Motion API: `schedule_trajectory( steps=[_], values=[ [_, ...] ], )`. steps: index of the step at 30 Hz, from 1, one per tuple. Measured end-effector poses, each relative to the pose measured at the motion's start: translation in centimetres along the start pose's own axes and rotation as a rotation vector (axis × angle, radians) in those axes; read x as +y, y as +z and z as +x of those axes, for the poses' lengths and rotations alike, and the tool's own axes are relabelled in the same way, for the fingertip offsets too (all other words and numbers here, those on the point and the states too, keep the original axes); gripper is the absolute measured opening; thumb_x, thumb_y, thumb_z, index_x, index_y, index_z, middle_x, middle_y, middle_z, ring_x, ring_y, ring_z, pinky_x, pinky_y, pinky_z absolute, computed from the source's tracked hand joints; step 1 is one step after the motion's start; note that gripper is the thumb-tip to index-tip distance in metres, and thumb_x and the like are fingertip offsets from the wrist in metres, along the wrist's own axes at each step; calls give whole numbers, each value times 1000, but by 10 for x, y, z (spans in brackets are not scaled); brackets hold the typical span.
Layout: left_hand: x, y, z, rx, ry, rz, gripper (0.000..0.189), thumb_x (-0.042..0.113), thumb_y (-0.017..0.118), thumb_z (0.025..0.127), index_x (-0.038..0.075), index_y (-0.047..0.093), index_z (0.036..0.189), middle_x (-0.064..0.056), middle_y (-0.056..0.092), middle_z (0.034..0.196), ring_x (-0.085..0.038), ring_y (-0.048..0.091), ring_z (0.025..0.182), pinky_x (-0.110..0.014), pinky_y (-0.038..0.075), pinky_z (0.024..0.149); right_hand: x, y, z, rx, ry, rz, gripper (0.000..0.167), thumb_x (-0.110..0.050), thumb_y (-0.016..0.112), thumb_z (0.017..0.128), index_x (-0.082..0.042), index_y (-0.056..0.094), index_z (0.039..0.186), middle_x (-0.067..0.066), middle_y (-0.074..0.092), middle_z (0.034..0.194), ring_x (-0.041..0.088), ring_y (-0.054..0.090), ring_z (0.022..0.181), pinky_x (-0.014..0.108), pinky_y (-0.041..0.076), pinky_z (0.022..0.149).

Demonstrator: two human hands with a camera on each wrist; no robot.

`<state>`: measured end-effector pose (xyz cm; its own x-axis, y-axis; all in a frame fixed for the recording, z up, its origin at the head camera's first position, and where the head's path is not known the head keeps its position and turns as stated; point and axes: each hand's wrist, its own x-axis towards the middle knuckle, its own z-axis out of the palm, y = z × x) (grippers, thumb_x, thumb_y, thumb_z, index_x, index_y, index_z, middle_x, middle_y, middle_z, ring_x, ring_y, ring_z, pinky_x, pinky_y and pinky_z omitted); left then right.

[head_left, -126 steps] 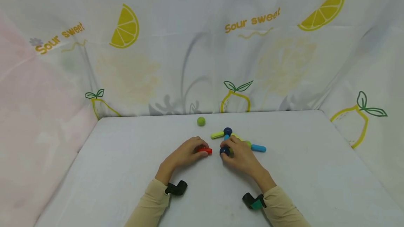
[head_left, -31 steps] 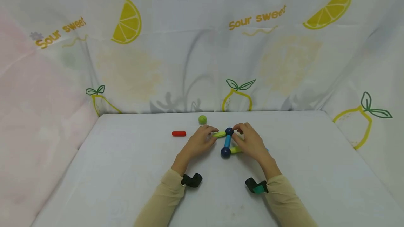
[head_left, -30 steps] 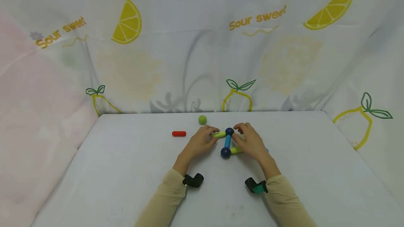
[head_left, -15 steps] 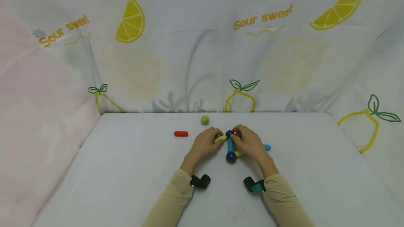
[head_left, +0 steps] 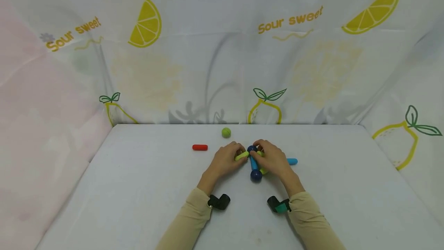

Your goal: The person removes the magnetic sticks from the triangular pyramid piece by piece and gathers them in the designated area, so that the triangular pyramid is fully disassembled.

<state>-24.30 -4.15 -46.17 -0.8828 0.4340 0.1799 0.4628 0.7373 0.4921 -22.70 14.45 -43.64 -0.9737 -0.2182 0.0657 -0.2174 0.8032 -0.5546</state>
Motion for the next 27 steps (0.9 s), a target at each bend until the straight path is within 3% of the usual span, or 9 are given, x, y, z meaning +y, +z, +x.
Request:
schedule_trajectory(
  steps=[12,19,27],
  values=[
    [-6,-5,-1,-61,25,-31,21,27,62,91,12,67,105,0,60,93,-13,52,86,-29,44,76,3,3,-1,-6,-47,-5,30,-33,61,91,-14,61,113,5,67,101,20,61,92,40,49,74],
    [-11,-10,-1,-44,84,-70,16,21,65,88,11,67,102,0,60,92,-12,52,82,-28,45,77,4,0,-2,-49,-98,-21,30,-33,62,90,-15,61,115,2,65,100,16,59,89,37,49,74],
    [-9,-10,-2,-41,105,-73,16,20,66,89,11,67,102,-1,60,91,-11,50,80,-27,44,75,4,1,-4,-32,-92,-25,29,-33,63,90,-16,62,113,2,65,99,17,60,89,37,49,73]
  ],
)
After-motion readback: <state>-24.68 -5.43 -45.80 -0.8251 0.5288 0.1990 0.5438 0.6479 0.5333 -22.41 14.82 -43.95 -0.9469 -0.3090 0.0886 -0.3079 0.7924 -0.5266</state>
